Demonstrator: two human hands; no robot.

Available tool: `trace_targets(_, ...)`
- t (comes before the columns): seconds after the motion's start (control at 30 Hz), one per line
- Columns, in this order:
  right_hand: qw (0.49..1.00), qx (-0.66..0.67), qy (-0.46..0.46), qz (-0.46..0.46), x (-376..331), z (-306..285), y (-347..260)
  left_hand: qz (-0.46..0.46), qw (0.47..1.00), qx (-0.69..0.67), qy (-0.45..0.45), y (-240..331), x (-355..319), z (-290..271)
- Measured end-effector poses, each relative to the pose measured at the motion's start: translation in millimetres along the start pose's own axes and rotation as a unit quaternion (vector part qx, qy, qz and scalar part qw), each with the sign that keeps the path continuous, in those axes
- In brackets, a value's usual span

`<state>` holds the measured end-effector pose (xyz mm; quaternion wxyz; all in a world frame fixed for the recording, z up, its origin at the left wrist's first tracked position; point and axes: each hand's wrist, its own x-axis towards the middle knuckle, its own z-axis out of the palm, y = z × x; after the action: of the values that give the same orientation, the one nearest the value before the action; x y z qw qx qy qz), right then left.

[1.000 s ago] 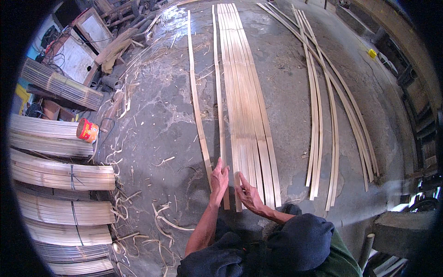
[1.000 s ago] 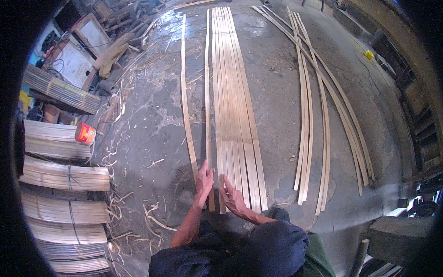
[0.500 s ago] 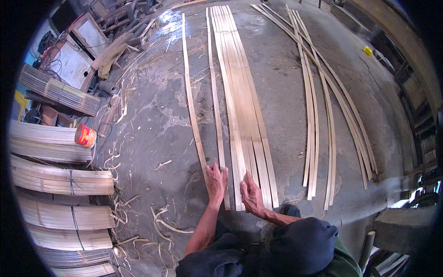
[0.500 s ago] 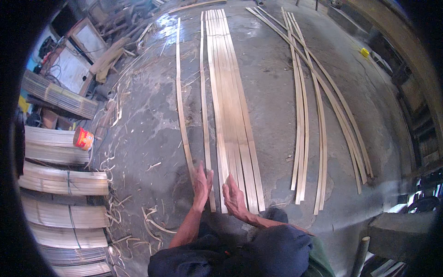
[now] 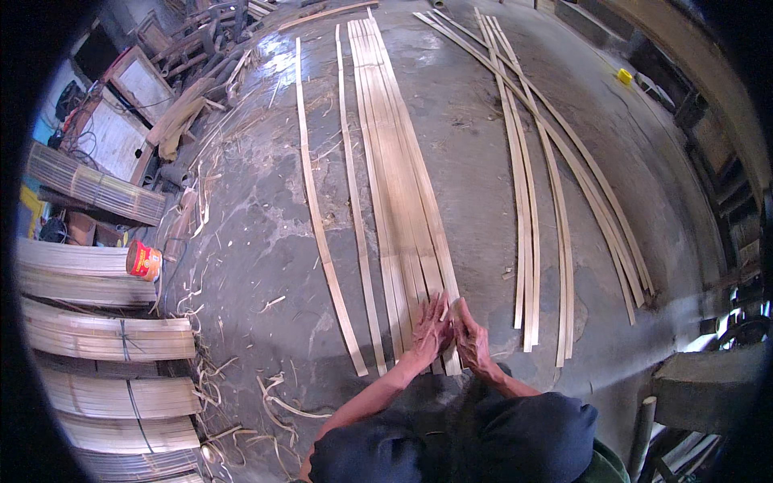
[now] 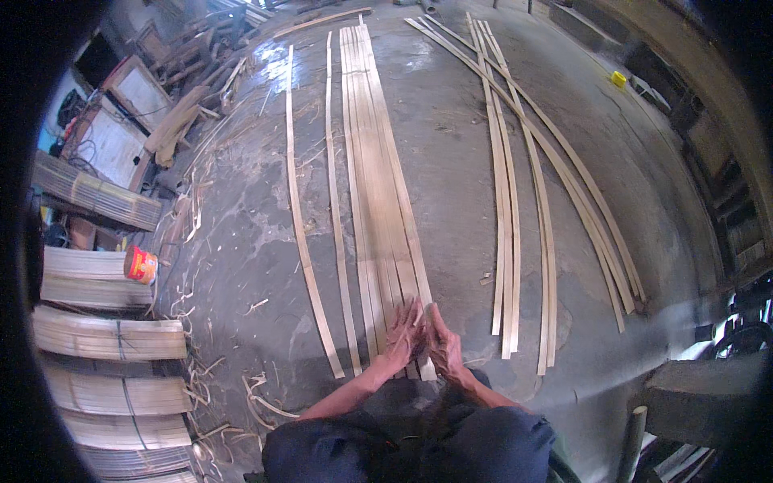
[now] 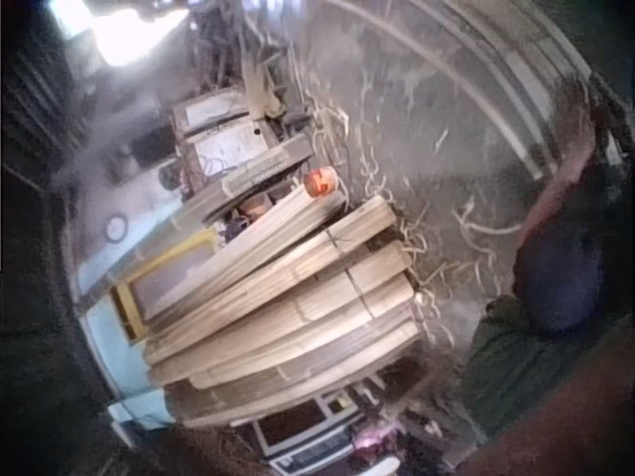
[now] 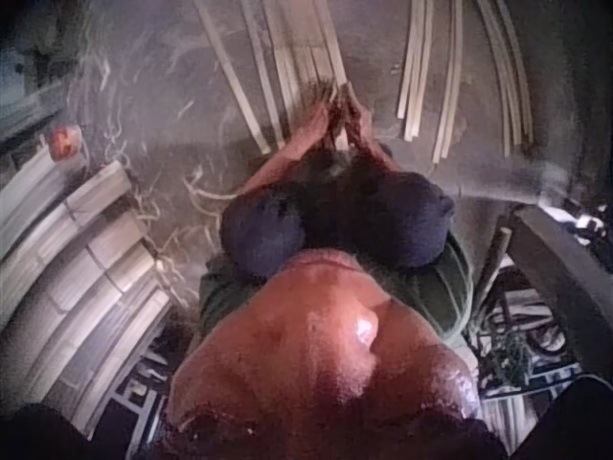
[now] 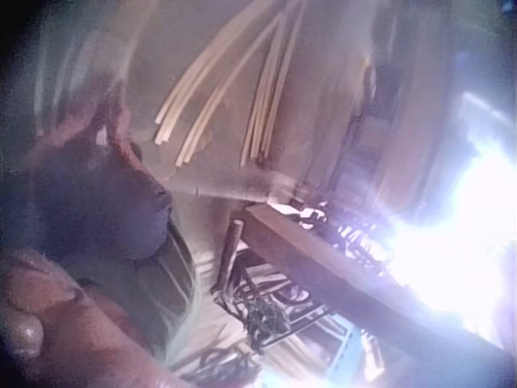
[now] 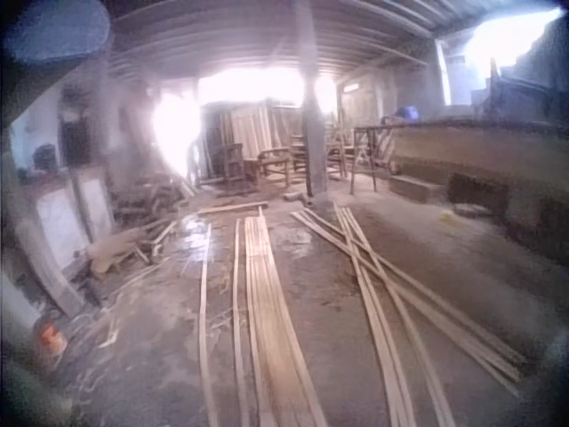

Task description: The person sits on the floor and sorts long, thin bamboo strips by hand. They pick up individual strips, align them, and place them into a neat pile. The person also unties a bundle of bamboo strips and adds them to the sorted pile.

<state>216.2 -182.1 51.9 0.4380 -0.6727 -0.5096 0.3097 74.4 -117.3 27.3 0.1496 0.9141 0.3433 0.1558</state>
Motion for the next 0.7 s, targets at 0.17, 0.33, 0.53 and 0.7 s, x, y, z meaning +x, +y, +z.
trace_targets(0.17,0.997,0.031,-0.011,0.066,-4,-15,-14,-0.002,1.0,-0.023,-0.014,11,0,5)
trace_targets(0.33,0.998,0.021,0.057,-0.015,-9,-14,-4,-0.01,1.0,-0.007,-0.022,16,4,2)
trace_targets(0.53,0.99,-0.022,-0.05,0.131,-4,-27,3,-0.039,0.994,0.083,-0.051,27,11,-6)
trace_targets(0.7,0.999,0.031,-0.016,0.041,-5,-24,2,-0.052,0.995,0.075,-0.051,25,10,-9)
